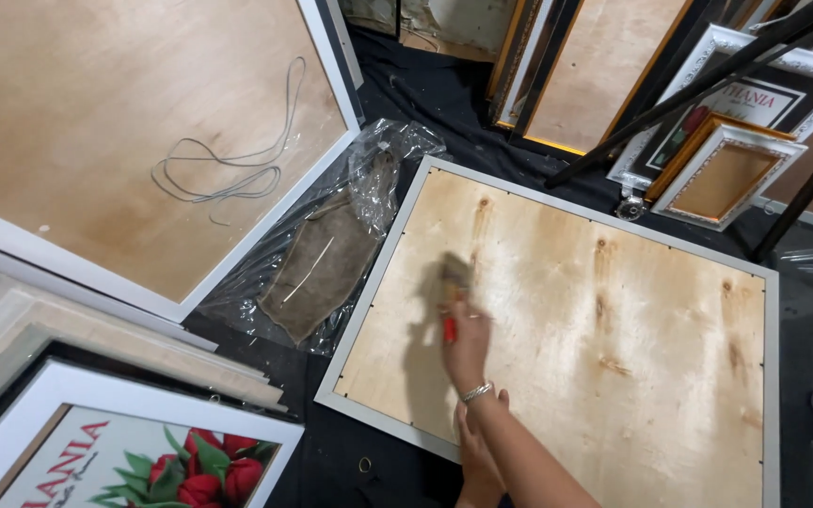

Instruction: The person places a framed wooden board on a work surface and wipes its back with a cloth. They repeatedly rub the surface and edges, then lift and reposition the frame before continuing to wipe the back.

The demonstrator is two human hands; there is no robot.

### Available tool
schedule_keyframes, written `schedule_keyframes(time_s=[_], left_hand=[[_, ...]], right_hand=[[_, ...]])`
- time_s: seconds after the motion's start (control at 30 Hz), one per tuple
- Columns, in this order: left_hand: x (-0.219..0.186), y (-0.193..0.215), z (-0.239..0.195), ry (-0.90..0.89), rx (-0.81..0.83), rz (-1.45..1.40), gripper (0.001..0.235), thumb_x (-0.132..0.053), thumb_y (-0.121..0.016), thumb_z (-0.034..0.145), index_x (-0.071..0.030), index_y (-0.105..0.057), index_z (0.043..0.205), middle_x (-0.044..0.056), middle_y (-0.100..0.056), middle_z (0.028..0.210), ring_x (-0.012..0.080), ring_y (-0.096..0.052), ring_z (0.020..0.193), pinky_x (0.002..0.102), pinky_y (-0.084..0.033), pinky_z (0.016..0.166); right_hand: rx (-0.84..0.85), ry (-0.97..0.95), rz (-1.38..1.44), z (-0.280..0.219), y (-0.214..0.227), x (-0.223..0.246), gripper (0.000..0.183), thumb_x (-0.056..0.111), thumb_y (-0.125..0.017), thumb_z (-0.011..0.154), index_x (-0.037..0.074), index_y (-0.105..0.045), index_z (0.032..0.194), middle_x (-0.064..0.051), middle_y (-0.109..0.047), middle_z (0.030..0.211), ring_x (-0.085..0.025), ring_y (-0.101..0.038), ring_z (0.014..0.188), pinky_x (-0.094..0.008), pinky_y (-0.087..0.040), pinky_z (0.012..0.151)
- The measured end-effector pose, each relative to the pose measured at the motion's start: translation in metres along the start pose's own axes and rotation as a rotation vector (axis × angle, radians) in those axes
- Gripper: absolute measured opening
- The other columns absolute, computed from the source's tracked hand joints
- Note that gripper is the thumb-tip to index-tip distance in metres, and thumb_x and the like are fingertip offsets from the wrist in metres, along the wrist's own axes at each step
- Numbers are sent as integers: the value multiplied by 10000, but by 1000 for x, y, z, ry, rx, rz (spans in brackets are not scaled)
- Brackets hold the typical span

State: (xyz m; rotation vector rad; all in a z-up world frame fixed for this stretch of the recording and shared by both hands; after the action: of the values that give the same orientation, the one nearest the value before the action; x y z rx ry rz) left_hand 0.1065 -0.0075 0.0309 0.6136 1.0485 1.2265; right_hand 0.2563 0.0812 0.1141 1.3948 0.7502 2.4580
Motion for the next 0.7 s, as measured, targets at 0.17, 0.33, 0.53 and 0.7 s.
schedule_keyframes(time_s=[0.17,0.33,0.53,0.7], left_hand=[[51,-87,-6,147,868,-52,736,-515,-457,968,-79,-257,1526,193,-252,1555,426,-196,1450,583,-103,1189],[194,99,17,1391,-128,-914,274,-81,-467,943,-117,-682,1109,63,-599,1267,249,-606,1156,415,-498,928],[242,127,-39,1617,-757,-914,336,-126,-407,962,-15,-639,1178,210,-643,1243,353,-662,1059,429,-555,833],[235,156,-54,1809,-722,-725,324,-295,-456,968,-124,-653,1160,142,-595,1326,389,-571,1209,559,-410,1020]], right_hand=[[-22,-267,-245,-13,19,-55,283,-18,-682,857,228,-745,981,-172,-582,1480,-288,-556,700,-392,-501,566],[-40,-579,-228,-43,16,-81,189,315,-645,985,374,-725,1145,-44,-743,1028,-304,-501,913,-391,-458,719],[758,-68,238,-98,-99,93,186,360,-618,995,324,-695,1161,115,-723,1256,-211,-437,892,-304,-367,843],[14,-248,20,-69,-25,39,242,64,-585,918,195,-701,1085,-51,-745,1008,-290,-624,749,-396,-489,643]])
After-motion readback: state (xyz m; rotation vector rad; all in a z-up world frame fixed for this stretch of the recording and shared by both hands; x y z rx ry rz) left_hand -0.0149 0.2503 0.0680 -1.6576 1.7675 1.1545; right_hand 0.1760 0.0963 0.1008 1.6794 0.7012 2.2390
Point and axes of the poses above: each hand's wrist, its own z-axis towards the middle knuckle, its own y-axis out of the back of the hand, x = y × z, the point moved 9 cm from there along z, towards the middle knuckle
